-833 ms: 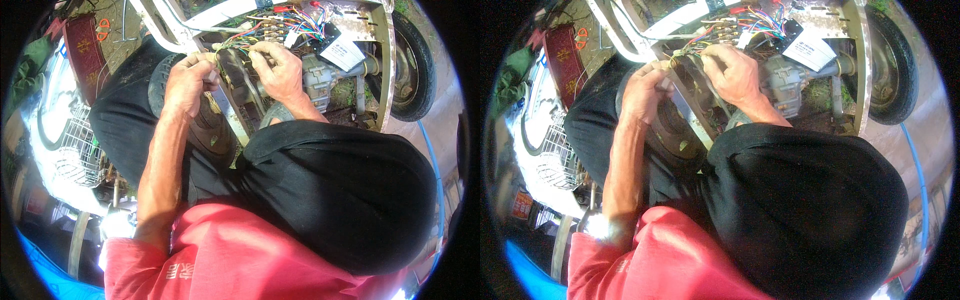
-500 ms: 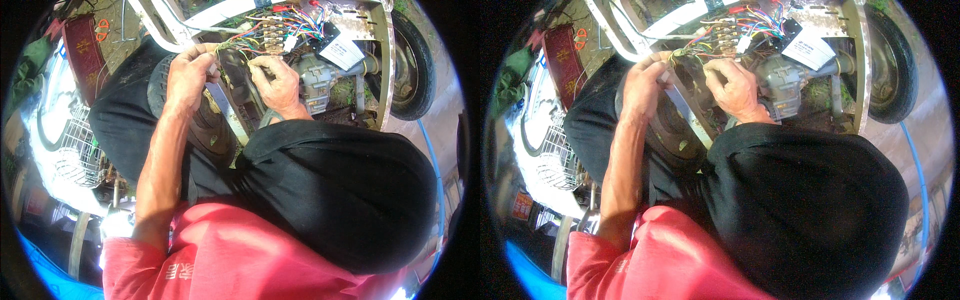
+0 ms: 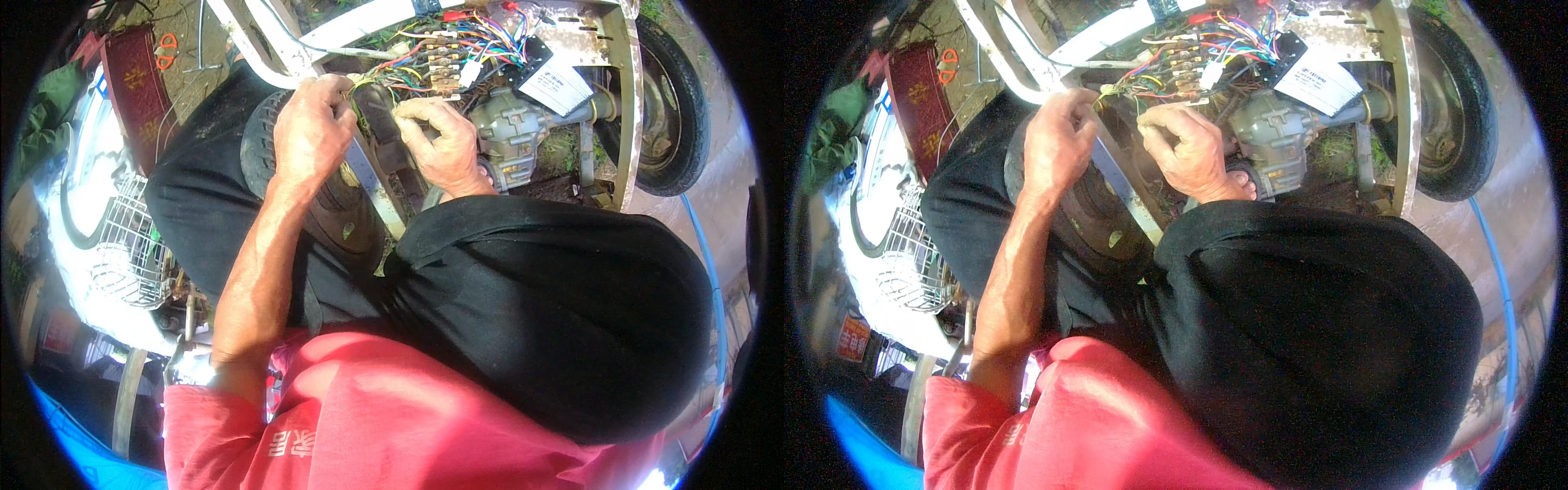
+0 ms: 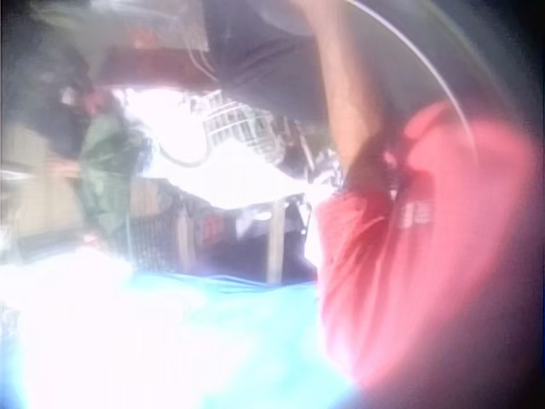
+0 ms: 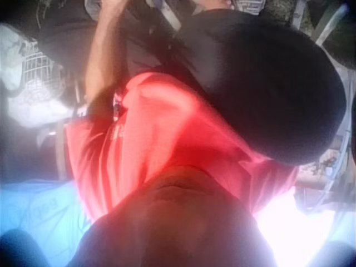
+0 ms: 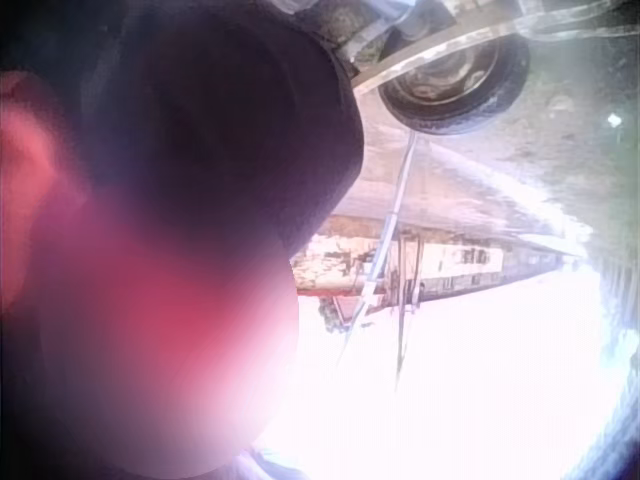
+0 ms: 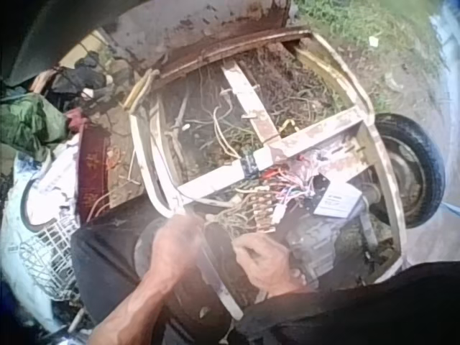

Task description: The person works on the exposed wiring of a three-wheeled vehicle, stripping and twisting wires by hand. They occasionally reach for tools and a multimeter while continuing to manipulate the wire bundle.

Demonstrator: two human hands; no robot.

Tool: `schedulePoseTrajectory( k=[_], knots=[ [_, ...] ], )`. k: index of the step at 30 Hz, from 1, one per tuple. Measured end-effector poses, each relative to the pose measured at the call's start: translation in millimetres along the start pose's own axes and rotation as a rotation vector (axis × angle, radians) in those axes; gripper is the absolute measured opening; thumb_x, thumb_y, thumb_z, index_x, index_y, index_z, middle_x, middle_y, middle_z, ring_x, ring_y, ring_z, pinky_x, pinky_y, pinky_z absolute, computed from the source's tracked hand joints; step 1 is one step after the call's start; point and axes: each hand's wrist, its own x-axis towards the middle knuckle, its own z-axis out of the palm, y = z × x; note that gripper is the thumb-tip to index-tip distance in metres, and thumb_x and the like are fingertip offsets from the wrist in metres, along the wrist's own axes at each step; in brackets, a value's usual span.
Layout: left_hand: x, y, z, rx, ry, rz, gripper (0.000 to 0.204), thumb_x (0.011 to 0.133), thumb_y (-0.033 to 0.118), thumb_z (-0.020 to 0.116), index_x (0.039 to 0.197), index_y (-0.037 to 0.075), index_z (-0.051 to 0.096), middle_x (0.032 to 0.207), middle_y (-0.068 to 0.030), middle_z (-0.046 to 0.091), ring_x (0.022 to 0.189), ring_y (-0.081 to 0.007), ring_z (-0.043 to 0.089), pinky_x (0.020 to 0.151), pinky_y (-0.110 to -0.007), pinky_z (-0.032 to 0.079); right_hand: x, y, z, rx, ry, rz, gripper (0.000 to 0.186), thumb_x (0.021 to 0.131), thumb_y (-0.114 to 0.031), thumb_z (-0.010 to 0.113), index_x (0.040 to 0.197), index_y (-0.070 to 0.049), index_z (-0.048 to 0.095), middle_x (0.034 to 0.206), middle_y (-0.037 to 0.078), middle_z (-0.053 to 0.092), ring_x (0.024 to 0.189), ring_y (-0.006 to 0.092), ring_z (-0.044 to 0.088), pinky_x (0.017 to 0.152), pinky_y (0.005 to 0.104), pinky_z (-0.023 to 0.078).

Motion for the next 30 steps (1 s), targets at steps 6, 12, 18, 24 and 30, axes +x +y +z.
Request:
schedulePoseTrajectory(
  k=[6, 12, 18, 24, 30],
  knots=[
    [0, 10, 0, 0.086, 0.092, 0.256, 0.029, 0.08, 0.006, 0.07, 0.109, 0.01, 0.074, 0.099, -0.0126, 0.068, 0.096, -0.0346, 0.065, 0.084, -0.045, 0.052, 4, 1, -1, -0.01, -0.056, -0.079, 0.013, 0.084, -0.001, 0.077, 0.095, -0.005, 0.074, 0.096, 0.011, 0.074, 0.088, 0.0274, 0.072, 0.079, 0.0364, 0.057],
    [8, 11, 11, -0.061, 0.025, 0.436, 0.021, 0.081, 0.006, 0.073, 0.101, 0.01, 0.077, 0.096, -0.0098, 0.068, 0.095, -0.0324, 0.064, 0.082, -0.044, 0.051, 7, -1, 0, -0.024, -0.038, -0.112, 0.013, 0.082, 0.0, 0.077, 0.094, -0.005, 0.073, 0.093, 0.01, 0.072, 0.085, 0.0264, 0.071, 0.078, 0.036, 0.057],
    [15, 3, 23, -0.13, -0.065, 0.481, 0.015, 0.082, 0.009, 0.074, 0.097, 0.011, 0.077, 0.095, -0.0062, 0.066, 0.097, -0.031, 0.064, 0.084, -0.045, 0.051, 9, -5, -5, 0.021, -0.014, -0.083, 0.012, 0.083, 0.001, 0.077, 0.094, -0.004, 0.073, 0.092, 0.011, 0.07, 0.084, 0.0262, 0.07, 0.077, 0.0356, 0.057],
    [15, 6, 16, -0.367, -0.115, 0.351, 0.013, 0.088, 0.006, 0.075, 0.1, 0.005, 0.075, 0.102, -0.0082, 0.069, 0.1, -0.0264, 0.067, 0.088, -0.037, 0.053, 10, -17, -19, 0.012, 0.004, 0.02, 0.013, 0.083, -0.001, 0.078, 0.095, -0.004, 0.073, 0.092, 0.011, 0.071, 0.084, 0.0239, 0.07, 0.075, 0.0332, 0.056],
    [18, 9, 20, -0.586, -0.143, 0.038, 0.015, 0.095, 0.013, 0.076, 0.106, 0.003, 0.076, 0.103, -0.0051, 0.072, 0.096, -0.0147, 0.066, 0.088, -0.031, 0.052, 15, -4, -52, 0.03, 0.194, 0.289, 0.029, 0.085, -0.008, 0.08, 0.112, -0.005, 0.071, 0.092, 0.006, 0.073, 0.071, 0.0123, 0.065, 0.063, 0.0281, 0.054]
  ],
)
